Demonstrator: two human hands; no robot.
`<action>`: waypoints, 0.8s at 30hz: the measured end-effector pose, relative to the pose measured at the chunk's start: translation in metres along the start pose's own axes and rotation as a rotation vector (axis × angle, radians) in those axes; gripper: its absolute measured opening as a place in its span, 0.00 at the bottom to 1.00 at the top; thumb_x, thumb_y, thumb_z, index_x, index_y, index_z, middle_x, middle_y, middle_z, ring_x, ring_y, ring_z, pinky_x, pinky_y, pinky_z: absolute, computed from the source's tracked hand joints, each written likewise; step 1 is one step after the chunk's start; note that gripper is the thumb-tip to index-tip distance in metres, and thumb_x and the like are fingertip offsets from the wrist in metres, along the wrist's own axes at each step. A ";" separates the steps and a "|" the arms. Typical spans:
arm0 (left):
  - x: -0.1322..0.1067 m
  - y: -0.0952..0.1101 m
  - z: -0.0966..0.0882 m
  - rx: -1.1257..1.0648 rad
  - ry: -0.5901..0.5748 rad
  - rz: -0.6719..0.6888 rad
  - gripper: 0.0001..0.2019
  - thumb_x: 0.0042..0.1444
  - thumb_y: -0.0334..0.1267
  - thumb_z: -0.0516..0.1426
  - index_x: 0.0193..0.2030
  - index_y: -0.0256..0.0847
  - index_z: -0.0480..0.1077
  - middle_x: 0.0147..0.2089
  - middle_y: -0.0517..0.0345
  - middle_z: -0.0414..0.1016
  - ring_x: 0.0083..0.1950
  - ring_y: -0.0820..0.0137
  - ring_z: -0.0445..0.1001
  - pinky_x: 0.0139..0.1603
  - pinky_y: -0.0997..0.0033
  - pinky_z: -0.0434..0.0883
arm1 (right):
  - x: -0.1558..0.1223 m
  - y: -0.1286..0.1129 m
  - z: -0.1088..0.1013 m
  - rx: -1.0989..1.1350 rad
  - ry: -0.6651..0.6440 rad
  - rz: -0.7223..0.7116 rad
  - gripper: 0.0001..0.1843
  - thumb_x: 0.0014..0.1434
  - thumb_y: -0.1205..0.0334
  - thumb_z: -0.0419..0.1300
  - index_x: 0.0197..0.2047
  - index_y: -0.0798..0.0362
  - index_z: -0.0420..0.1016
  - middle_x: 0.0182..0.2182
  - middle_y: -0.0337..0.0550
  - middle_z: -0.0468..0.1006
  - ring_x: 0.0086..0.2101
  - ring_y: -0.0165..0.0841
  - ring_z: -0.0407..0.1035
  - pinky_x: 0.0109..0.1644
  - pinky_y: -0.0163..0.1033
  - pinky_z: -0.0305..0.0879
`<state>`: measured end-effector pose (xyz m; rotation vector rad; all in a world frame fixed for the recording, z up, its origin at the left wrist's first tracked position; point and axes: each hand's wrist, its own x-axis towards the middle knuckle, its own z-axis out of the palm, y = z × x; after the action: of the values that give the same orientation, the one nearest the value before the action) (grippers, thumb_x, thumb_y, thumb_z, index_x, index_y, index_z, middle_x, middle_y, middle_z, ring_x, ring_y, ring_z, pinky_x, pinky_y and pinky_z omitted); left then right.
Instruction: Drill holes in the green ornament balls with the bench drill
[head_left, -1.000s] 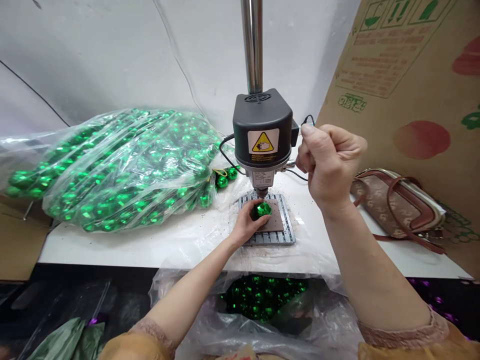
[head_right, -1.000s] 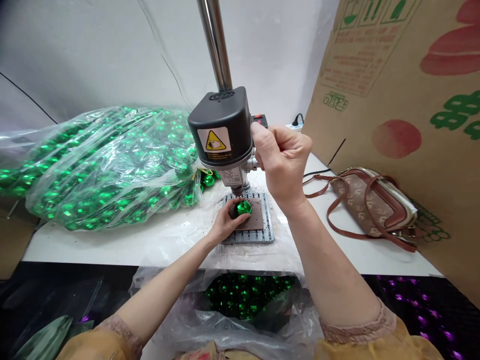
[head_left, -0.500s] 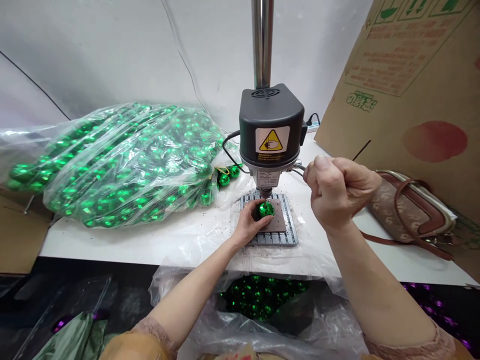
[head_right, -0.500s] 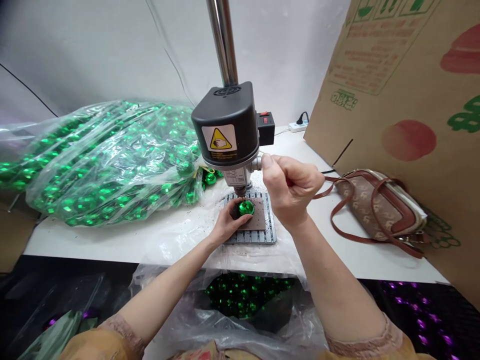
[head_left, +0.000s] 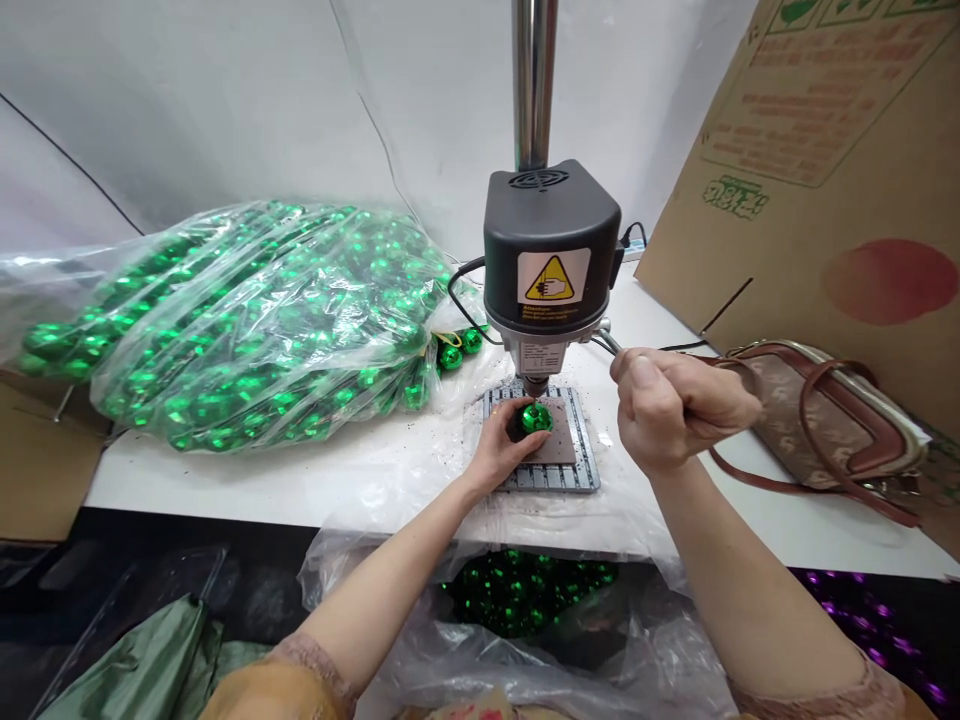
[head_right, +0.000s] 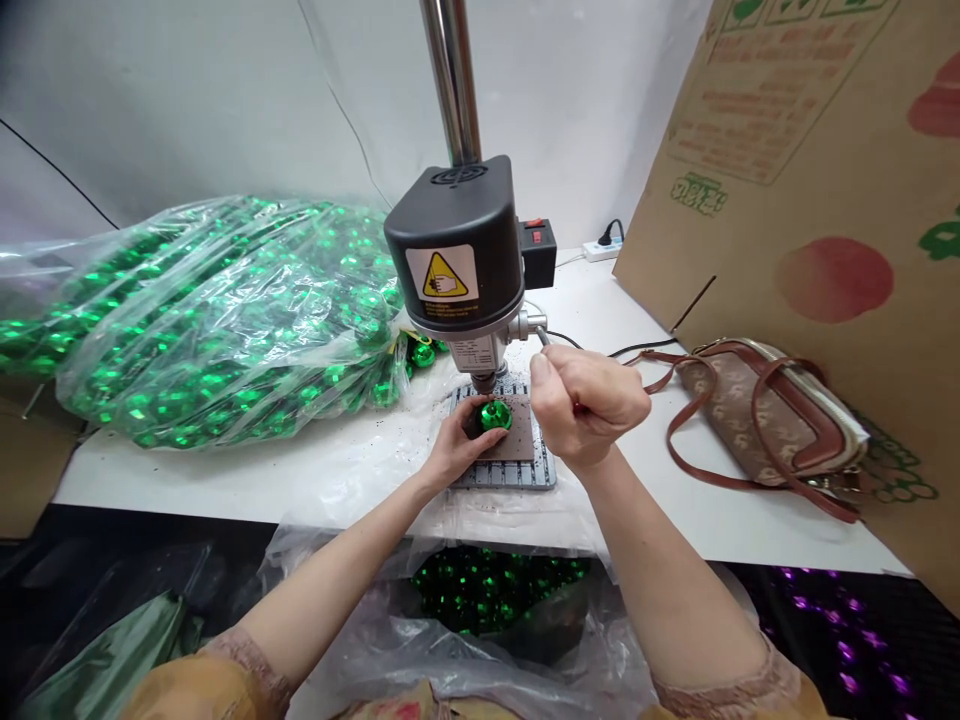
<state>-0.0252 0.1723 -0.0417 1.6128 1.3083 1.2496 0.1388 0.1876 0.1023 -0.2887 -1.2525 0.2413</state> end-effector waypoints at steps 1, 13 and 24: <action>0.000 0.000 0.000 0.001 0.001 0.000 0.26 0.51 0.46 0.68 0.55 0.43 0.70 0.54 0.49 0.75 0.56 0.58 0.74 0.60 0.54 0.70 | 0.000 0.001 0.000 0.004 -0.002 -0.013 0.27 0.56 0.67 0.59 0.16 0.53 0.43 0.12 0.32 0.49 0.14 0.21 0.46 0.19 0.37 0.46; -0.001 0.004 0.001 -0.005 0.010 -0.015 0.26 0.50 0.44 0.68 0.55 0.42 0.70 0.53 0.49 0.75 0.55 0.58 0.74 0.59 0.54 0.70 | -0.006 0.000 -0.005 0.079 -0.098 -0.068 0.24 0.53 0.75 0.58 0.17 0.54 0.44 0.15 0.31 0.48 0.16 0.20 0.48 0.22 0.35 0.46; -0.073 0.050 -0.003 0.450 -0.020 0.188 0.19 0.51 0.46 0.66 0.44 0.42 0.67 0.42 0.54 0.74 0.44 0.61 0.74 0.43 0.61 0.71 | 0.055 -0.019 0.015 0.018 -0.044 0.367 0.26 0.58 0.64 0.62 0.13 0.52 0.56 0.11 0.31 0.54 0.15 0.22 0.48 0.21 0.39 0.45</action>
<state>-0.0148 0.0897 -0.0125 2.0969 1.5308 1.0912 0.1411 0.1894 0.1619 -0.5003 -1.2346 0.5757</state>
